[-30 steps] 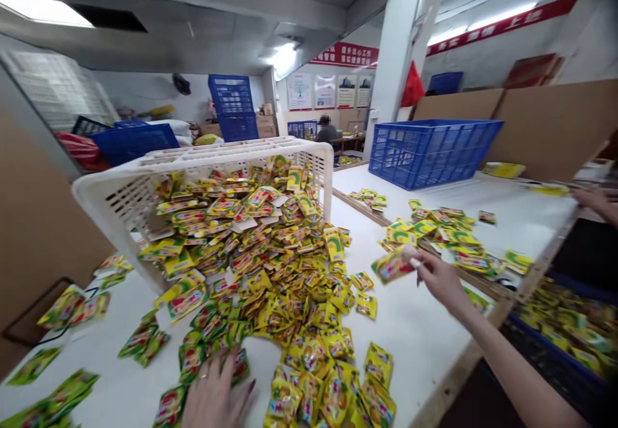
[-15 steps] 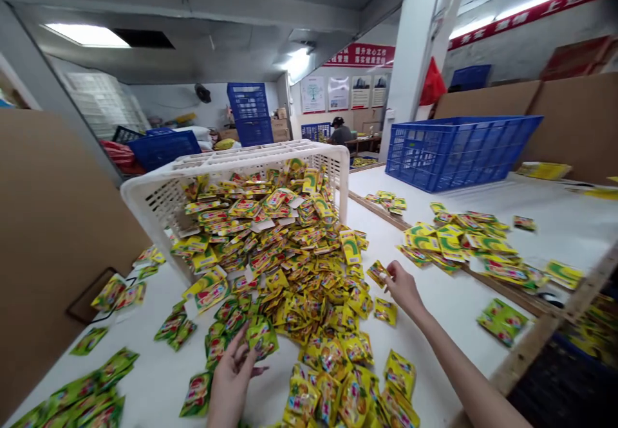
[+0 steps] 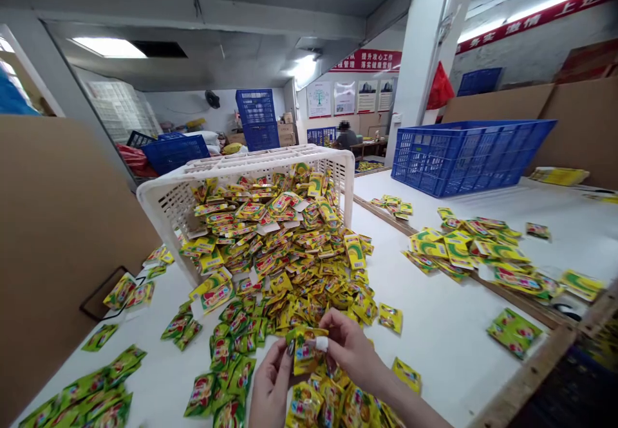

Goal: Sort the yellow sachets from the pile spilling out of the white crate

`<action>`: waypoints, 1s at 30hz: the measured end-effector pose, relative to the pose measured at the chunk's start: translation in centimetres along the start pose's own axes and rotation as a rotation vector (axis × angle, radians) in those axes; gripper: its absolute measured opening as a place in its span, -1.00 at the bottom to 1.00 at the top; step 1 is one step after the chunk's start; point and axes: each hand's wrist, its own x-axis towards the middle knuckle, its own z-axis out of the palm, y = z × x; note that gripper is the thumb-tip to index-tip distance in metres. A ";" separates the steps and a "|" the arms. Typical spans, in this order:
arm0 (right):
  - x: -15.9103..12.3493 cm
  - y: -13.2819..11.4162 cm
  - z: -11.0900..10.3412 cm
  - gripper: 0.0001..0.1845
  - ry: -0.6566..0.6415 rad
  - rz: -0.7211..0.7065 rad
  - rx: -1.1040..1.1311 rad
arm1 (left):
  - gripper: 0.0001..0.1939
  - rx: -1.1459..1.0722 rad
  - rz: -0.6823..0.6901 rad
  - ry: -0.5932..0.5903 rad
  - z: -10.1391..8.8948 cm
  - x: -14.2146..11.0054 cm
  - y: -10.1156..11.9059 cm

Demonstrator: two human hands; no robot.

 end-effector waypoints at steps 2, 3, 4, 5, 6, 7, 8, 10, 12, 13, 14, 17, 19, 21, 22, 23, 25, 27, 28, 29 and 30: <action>0.0 1.0 0.9 -0.69 0.174 -0.004 0.103 | -0.47 -0.071 0.058 0.071 1.1 -0.1 -0.5; -0.1 1.5 1.4 -0.68 0.270 -0.034 0.110 | -0.48 -0.086 0.085 0.103 1.6 -0.2 -0.8; -0.1 1.9 1.8 -0.68 0.352 -0.071 0.097 | -0.48 -0.087 0.109 0.125 2.2 -0.2 -1.2; -0.2 2.2 2.2 -0.69 0.411 -0.106 0.073 | -0.49 -0.082 0.133 0.137 2.6 -0.2 -1.6; -0.3 2.4 2.4 -0.70 0.449 -0.133 0.054 | -0.49 -0.084 0.140 0.132 3.0 -0.2 -1.9; -0.4 2.4 2.5 -0.72 0.468 -0.145 0.048 | -0.47 -0.103 0.130 0.123 3.3 -0.1 -2.2; -0.5 2.4 2.4 -0.74 0.480 -0.153 0.047 | -0.43 -0.139 0.099 0.112 3.4 0.0 -2.4; -0.8 2.3 2.1 -0.77 0.484 -0.179 0.015 | -0.30 -0.206 0.004 0.070 3.3 0.6 -2.8; -1.1 2.2 1.6 -0.79 0.482 -0.196 -0.038 | -0.23 -0.173 -0.036 0.045 3.0 1.4 -3.2; -1.2 2.3 1.4 -0.80 0.482 -0.196 -0.061 | -0.25 -0.117 -0.013 0.053 2.9 1.9 -3.5; -1.2 2.4 1.3 -0.79 0.481 -0.193 -0.071 | -0.31 -0.058 0.031 0.071 2.8 2.3 -3.9; -1.1 3.1 1.2 -0.77 0.545 -0.185 0.026 | -0.46 0.025 0.135 0.109 3.5 3.5 -5.3; -0.6 3.6 0.7 -0.61 0.557 -0.185 0.170 | -0.47 0.039 0.151 0.061 4.6 4.2 -5.9; -0.1 4.0 -0.7 -0.50 0.512 -0.179 0.291 | -0.48 0.148 0.218 -0.028 6.2 4.9 -5.9; 0.1 4.1 -1.8 -0.52 0.496 -0.185 0.323 | -0.48 0.264 0.278 -0.085 7.2 5.4 -5.7; 0.1 4.1 -3.2 -0.57 0.510 -0.200 0.338 | -0.48 0.395 0.344 -0.139 8.3 6.0 -5.3; -0.2 4.2 -6.3 -0.63 0.635 -0.233 0.310 | -0.47 0.631 0.447 -0.217 10.9 8.0 -4.3; -1.0 4.5 -9.5 -0.66 0.745 -0.241 0.192 | -0.51 0.775 0.484 -0.227 13.8 11.0 -3.5; -1.6 4.7 -10.8 -0.69 0.752 -0.224 0.087 | -0.52 0.828 0.490 -0.203 15.4 12.7 -3.3; -2.2 4.9 -11.9 -0.71 0.746 -0.196 -0.050 | -0.48 0.891 0.498 -0.166 17.0 14.4 -3.2; -2.8 5.1 -12.8 -0.74 0.730 -0.168 -0.200 | -0.41 0.954 0.502 -0.125 18.5 16.1 -3.3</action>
